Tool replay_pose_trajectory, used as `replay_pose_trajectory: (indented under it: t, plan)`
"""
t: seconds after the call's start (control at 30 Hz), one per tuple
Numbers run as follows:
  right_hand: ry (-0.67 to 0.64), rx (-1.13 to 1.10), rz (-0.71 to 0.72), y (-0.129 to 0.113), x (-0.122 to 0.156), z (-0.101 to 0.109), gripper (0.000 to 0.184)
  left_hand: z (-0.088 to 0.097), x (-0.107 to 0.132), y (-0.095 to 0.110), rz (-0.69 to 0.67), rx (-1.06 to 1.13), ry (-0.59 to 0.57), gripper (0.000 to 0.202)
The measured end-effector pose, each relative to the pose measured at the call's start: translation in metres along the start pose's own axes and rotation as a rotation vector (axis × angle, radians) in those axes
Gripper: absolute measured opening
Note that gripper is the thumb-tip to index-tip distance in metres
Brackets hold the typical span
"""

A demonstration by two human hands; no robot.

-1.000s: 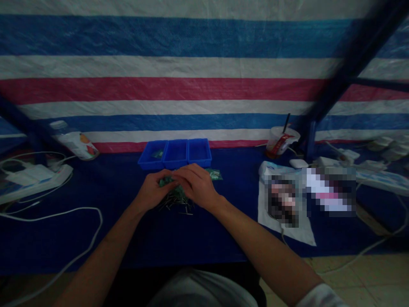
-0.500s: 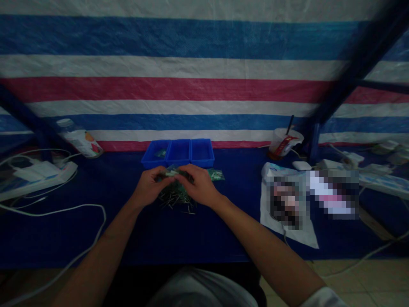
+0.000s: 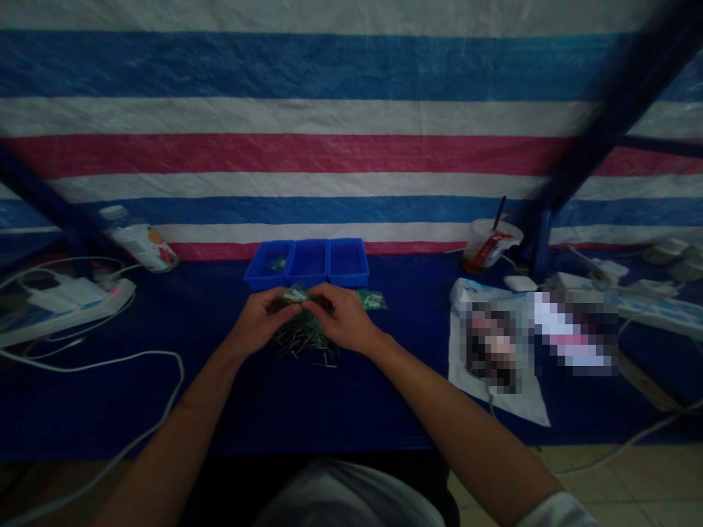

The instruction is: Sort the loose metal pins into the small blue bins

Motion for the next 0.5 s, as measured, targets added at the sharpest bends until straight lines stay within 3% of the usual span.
replay_pose_trajectory:
  t: [0.33,0.5]
  plan:
    - [0.019,0.007,-0.070,0.004,-0.003,-0.001,0.017,-0.001,0.001,0.001,-0.070,-0.131,-0.011,0.033]
    - [-0.019,0.123,-0.096,-0.020,0.003,0.015,0.027,-0.001,0.000,0.002,-0.067,-0.069,0.065,0.033]
Point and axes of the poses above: each hand's wrist, its own x-axis away from the middle knuckle, its own z-axis out of the back of the hand, y = z × x, the point moved 1 cm from there along -x, towards the middle knuckle, and after that the axes turned 4 degrees about y, right-handed, at the moved point
